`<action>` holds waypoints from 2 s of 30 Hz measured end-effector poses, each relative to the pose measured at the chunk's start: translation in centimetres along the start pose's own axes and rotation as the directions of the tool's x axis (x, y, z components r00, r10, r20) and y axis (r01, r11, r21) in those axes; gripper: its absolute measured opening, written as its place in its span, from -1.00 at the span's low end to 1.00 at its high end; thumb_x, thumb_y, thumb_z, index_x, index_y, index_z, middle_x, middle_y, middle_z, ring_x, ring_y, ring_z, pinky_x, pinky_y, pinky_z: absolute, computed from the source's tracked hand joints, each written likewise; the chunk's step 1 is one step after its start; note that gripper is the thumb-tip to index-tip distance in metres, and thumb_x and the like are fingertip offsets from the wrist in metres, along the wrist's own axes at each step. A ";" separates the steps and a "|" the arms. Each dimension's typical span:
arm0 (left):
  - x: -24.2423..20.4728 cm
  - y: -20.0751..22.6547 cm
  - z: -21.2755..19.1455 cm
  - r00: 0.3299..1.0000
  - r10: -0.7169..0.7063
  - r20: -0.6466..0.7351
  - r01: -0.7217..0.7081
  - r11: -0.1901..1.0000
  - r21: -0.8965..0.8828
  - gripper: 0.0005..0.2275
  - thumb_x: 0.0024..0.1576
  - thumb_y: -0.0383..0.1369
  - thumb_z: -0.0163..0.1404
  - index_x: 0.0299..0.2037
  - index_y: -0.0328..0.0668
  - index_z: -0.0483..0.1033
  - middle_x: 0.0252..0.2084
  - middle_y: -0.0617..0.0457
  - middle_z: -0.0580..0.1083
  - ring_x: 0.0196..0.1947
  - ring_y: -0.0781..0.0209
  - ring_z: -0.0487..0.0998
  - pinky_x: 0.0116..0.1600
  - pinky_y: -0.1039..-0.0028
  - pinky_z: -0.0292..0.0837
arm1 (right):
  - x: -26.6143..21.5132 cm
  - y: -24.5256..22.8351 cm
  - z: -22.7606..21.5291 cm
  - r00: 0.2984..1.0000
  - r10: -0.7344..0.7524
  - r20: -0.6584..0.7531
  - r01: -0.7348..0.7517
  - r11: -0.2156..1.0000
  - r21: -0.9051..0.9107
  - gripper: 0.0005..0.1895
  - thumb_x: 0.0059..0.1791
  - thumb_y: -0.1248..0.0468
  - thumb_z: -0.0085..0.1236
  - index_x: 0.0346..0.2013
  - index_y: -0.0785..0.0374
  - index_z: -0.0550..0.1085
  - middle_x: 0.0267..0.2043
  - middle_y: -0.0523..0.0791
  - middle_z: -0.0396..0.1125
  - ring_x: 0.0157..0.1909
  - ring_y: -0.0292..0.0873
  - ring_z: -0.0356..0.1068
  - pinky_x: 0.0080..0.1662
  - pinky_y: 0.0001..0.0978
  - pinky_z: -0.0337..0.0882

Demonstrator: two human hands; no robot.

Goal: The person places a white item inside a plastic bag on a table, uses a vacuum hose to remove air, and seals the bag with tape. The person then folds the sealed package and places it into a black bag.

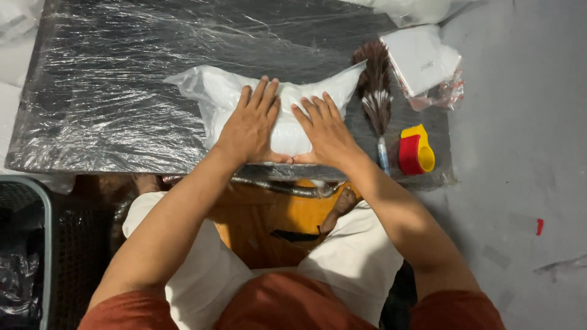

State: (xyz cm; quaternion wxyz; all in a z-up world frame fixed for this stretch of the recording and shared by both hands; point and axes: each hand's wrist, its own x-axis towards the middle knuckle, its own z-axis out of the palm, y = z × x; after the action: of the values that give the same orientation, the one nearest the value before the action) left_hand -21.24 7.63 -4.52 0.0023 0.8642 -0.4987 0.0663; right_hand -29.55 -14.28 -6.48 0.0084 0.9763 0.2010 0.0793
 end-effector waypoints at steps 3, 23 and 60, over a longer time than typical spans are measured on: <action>0.2 0.1 1.1 0.999 0.003 0.032 -0.004 0.999 0.039 0.23 -0.22 0.66 -0.25 0.40 -0.38 0.23 0.45 -0.32 0.20 0.49 -0.18 0.09 0.47 0.01 -0.18 | -0.3 -0.2 -0.1 1.000 -0.003 -0.012 0.002 1.000 -0.014 0.26 -0.32 -0.35 0.39 0.42 0.36 0.19 0.31 0.23 0.19 0.37 0.32 0.12 0.46 0.26 -0.14; 1.8 1.8 3.0 0.992 0.037 -0.118 -0.029 0.997 0.071 0.15 -0.12 0.53 -0.16 0.52 -0.28 0.05 0.38 -0.30 0.27 0.43 -0.28 0.18 0.52 -0.23 -0.30 | -2.4 1.1 2.7 0.986 0.010 -0.166 -0.031 0.992 -0.125 0.24 -0.40 -0.07 0.56 0.42 0.37 0.21 0.32 0.27 0.17 0.40 0.39 0.09 0.42 0.27 -0.02; -0.7 2.9 5.7 0.939 0.108 -0.327 -0.159 0.978 -0.132 -0.13 0.07 0.26 -0.01 0.48 -0.18 0.19 0.51 -0.25 0.18 0.48 -0.41 0.05 0.45 -0.35 -0.22 | -6.2 -0.2 0.4 0.926 0.153 -0.345 0.005 0.909 0.416 -0.12 -0.14 0.25 0.38 0.41 0.39 0.20 0.37 0.24 0.15 0.41 0.42 0.09 0.41 0.28 0.01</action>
State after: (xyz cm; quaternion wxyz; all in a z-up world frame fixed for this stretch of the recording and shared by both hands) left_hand -23.44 6.42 -10.39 0.1458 0.8034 -0.5532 0.1652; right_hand -35.16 -16.57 -7.83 -0.2371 0.9307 0.1731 0.2182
